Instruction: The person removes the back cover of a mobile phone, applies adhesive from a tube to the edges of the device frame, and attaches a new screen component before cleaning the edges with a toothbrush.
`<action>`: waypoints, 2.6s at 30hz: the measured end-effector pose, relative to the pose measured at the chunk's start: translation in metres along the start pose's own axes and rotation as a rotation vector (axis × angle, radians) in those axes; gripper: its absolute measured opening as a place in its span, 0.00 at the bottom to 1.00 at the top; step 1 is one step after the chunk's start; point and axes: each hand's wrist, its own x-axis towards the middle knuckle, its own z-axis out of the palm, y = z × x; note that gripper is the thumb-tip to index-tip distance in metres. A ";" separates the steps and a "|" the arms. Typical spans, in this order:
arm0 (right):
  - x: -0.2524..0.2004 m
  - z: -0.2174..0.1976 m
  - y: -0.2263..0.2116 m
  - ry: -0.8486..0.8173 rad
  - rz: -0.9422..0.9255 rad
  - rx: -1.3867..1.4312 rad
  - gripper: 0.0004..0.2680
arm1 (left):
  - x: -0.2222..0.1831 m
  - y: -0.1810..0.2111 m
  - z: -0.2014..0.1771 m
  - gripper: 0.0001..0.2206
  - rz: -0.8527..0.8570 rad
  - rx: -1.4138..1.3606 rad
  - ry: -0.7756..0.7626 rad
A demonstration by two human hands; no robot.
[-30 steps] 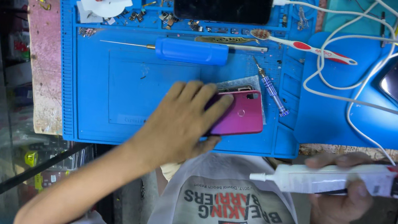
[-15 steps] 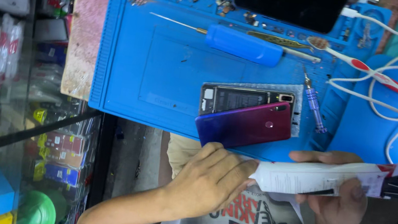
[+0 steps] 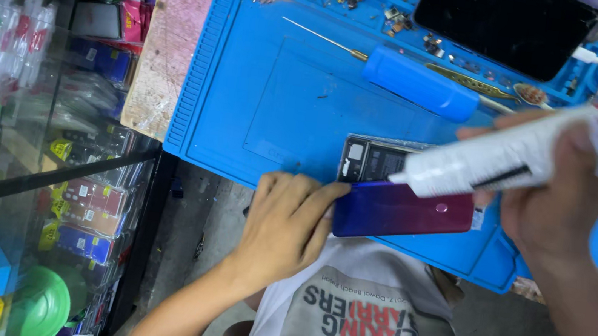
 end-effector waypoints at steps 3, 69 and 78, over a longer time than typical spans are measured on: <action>0.033 0.031 0.001 -0.033 0.026 -0.112 0.17 | 0.011 -0.007 0.005 0.18 -0.022 -0.027 0.009; 0.059 0.036 0.023 -0.138 0.151 -0.031 0.13 | 0.009 -0.012 0.015 0.16 -0.116 -0.047 0.039; 0.056 0.036 0.021 -0.155 0.105 -0.046 0.12 | 0.009 -0.012 0.015 0.17 -0.113 -0.037 0.037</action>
